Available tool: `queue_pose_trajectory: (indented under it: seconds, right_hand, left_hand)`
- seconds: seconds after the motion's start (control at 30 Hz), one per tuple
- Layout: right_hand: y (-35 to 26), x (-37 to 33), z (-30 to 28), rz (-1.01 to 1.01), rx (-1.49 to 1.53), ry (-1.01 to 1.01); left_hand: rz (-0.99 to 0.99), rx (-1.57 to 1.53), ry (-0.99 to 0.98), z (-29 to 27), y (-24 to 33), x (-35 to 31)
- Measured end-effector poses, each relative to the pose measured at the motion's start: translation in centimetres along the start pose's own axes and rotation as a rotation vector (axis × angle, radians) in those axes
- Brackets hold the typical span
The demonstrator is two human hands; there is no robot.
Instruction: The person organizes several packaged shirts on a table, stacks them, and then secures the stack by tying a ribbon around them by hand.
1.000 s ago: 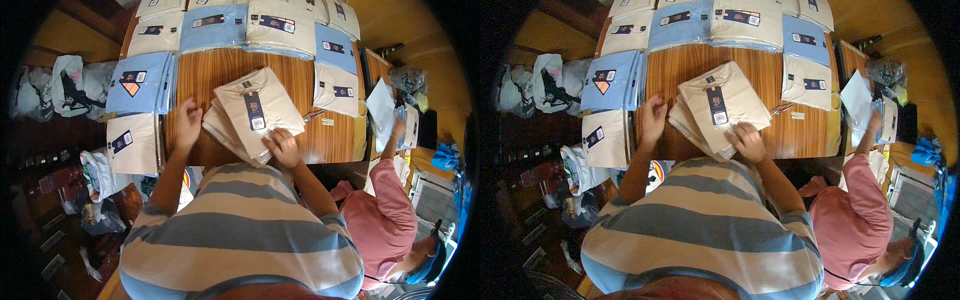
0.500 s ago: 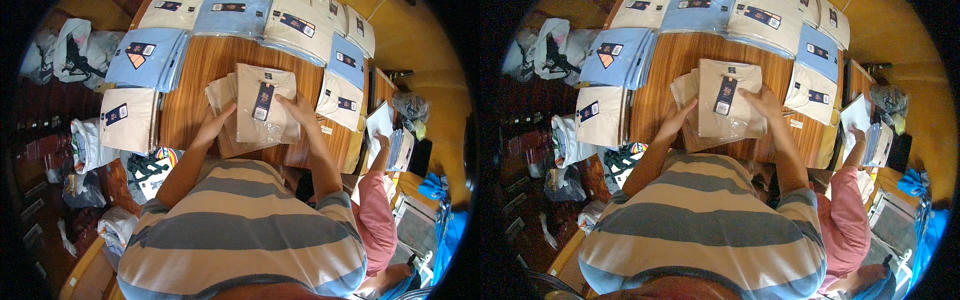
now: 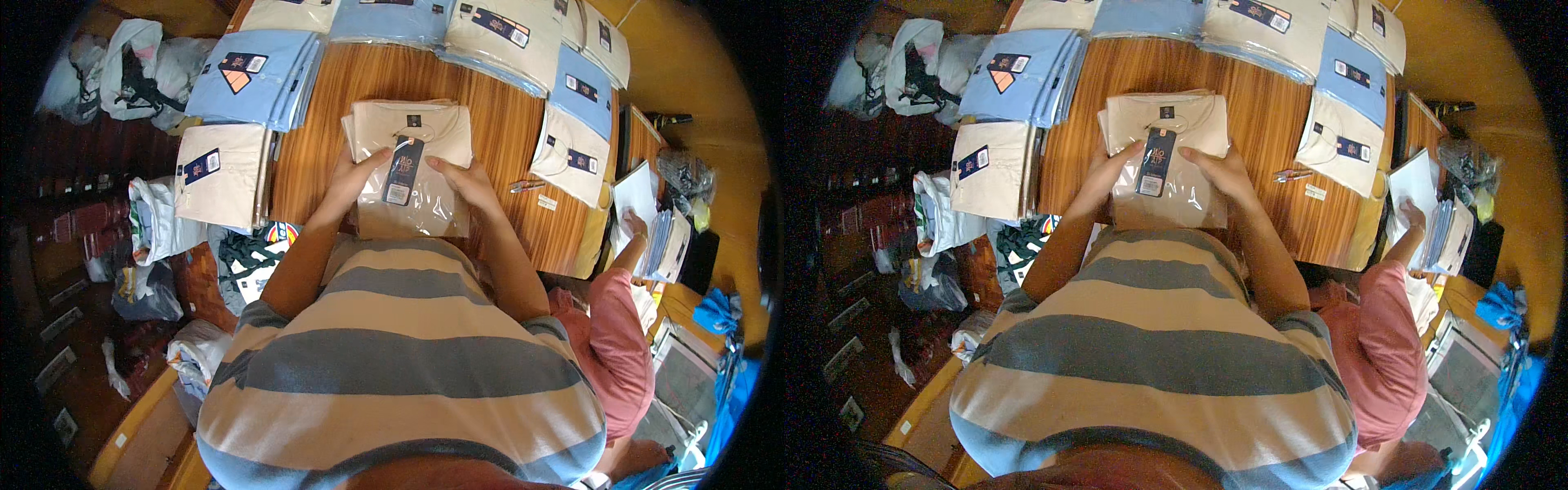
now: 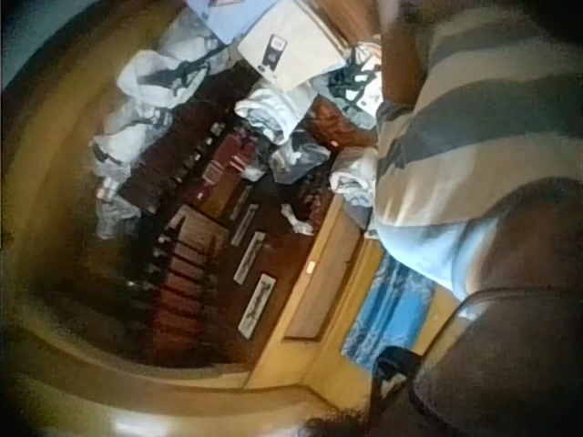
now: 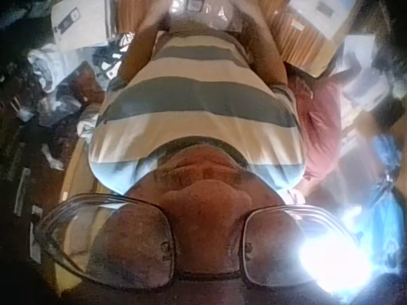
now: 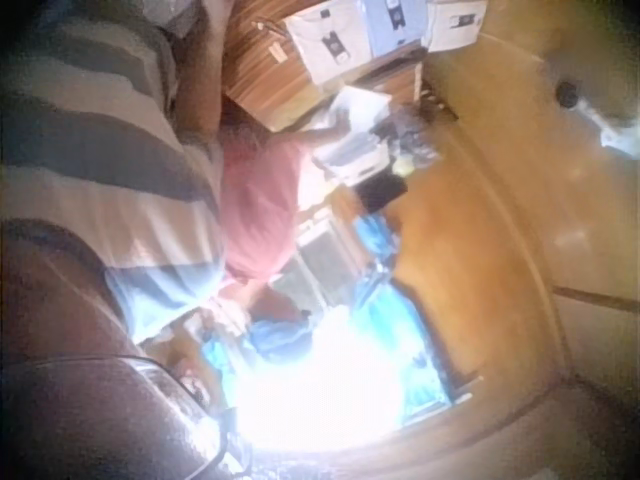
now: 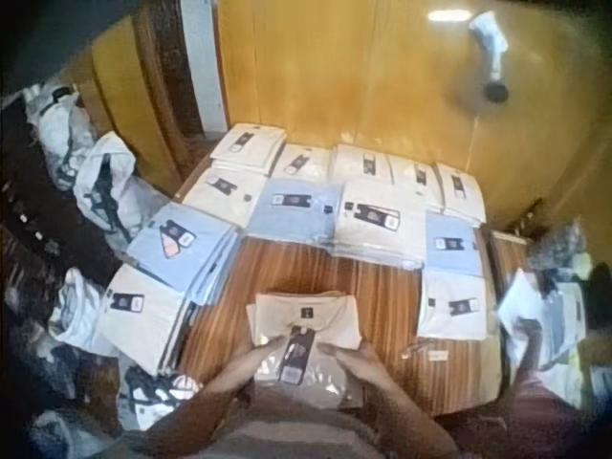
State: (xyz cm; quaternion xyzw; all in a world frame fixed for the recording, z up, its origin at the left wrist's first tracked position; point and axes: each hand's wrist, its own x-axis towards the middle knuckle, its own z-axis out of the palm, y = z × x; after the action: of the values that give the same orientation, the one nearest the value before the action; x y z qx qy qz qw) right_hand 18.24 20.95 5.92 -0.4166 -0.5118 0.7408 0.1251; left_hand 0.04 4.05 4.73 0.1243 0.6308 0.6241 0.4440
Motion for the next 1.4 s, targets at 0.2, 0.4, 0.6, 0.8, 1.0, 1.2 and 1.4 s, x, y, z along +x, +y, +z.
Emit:
queue_pose_trajectory:
  seconds: [0.2, 0.4, 0.6, 0.8, 1.0, 1.2, 1.4]
  right_hand:
    - [1.7, -7.5, 0.3, -0.471, -0.091, 0.152]
    - [5.6, -7.4, -3.2, -0.236, 0.287, -0.231]
    - [3.3, -6.0, -3.6, -0.295, 0.158, -0.192]
    - [4.3, -5.0, 0.0, -0.543, -0.488, 0.388]
    - [-3.9, -3.5, -1.1, -0.072, -0.143, 0.182]
    - [2.8, -1.4, -1.6, -0.1, -0.154, 0.208]
    - [1.1, -3.7, -0.1, -0.157, -0.289, 0.264]
  left_hand:
    - [0.327, 0.189, -0.227, -2.2, 2.2, -4.8]
    - [-0.036, -0.224, -0.49, -4.2, -3.6, -2.4]
    - [-0.339, -0.631, -0.249, -1.1, 0.5, -4.9]
    - [-0.084, -0.383, -0.427, -3.8, -10.1, -2.3]
    - [0.059, 0.174, -0.183, 1.7, 5.1, -0.7]
    - [-0.14, -0.12, -0.199, -0.2, -4.9, 2.6]
    - [-0.299, -0.1, -0.106, -1.6, -7.3, 3.7]
